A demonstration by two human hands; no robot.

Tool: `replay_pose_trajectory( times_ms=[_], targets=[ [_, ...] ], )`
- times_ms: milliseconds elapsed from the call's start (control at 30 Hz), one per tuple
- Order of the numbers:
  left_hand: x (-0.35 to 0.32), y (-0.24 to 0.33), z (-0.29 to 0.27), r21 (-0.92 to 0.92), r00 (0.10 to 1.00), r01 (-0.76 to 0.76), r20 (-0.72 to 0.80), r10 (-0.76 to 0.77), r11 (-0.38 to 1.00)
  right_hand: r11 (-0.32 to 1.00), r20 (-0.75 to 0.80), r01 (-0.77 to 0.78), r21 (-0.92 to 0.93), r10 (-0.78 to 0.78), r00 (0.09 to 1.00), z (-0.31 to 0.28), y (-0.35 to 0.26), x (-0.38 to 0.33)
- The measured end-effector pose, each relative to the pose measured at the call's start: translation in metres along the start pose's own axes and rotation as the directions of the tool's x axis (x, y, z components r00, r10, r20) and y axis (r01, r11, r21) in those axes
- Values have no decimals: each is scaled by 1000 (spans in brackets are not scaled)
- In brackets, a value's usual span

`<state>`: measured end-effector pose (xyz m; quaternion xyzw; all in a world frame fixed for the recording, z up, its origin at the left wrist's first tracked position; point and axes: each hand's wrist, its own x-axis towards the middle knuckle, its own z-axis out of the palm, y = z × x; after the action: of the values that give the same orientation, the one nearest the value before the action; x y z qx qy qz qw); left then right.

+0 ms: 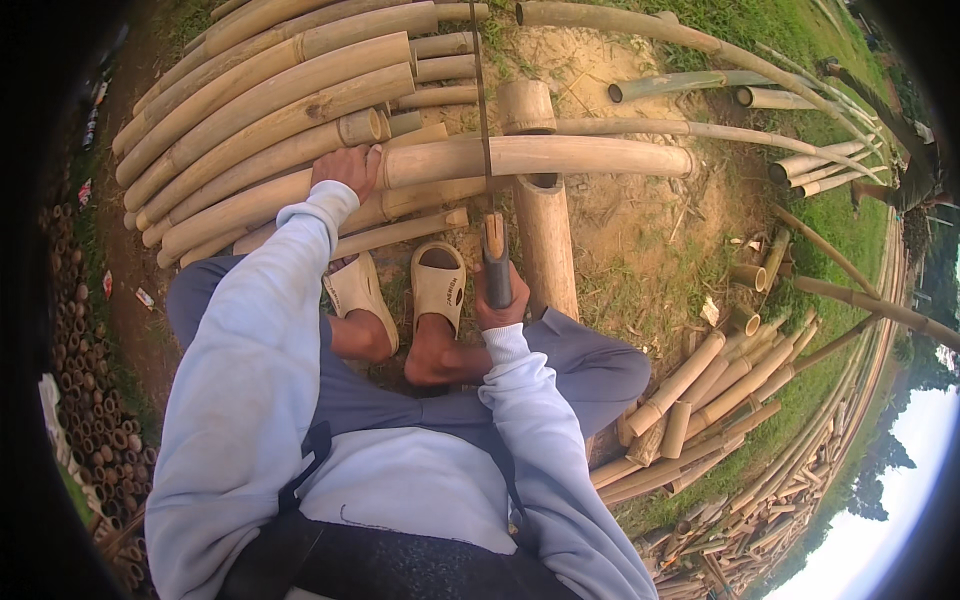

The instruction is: The person sits on the ground and uses a hand saw to cut bamboo poles into shorter sections. They repeatedly position a pole, saw through it, and set the cut piece aside.

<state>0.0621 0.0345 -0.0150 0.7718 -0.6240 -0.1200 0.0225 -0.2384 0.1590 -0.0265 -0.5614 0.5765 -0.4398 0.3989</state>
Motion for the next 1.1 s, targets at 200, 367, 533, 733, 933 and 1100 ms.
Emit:
replay_pose_trajectory(
  times_ms=[200, 367, 533, 733, 933, 1100],
  targets=[
    [1, -11, 2, 9, 997, 50, 63, -50, 999, 986, 191, -156, -50, 163, 968, -14, -96, 52],
    [6, 5, -13, 12, 999, -6, 49, 6, 1000, 977, 119, -203, -59, 209, 971, -26, -79, 23],
    [9, -5, -4, -50, 999, -1, 45, 3, 999, 977, 118, -140, -160, 160, 980, -94, -95, -80],
    [19, -8, -2, -14, 994, 55, 92, -54, 998, 943, 64, -264, -202, 282, 957, -121, -181, -122],
    [18, -10, 7, -3, 1000, 13, 21, -13, 1000, 959, 102, -203, -198, 226, 969, -112, -167, -90],
    [14, -5, 0, 19, 997, -3, 78, 1, 1000, 975, 124, -168, -142, 186, 975, -75, -134, -31]
  ],
)
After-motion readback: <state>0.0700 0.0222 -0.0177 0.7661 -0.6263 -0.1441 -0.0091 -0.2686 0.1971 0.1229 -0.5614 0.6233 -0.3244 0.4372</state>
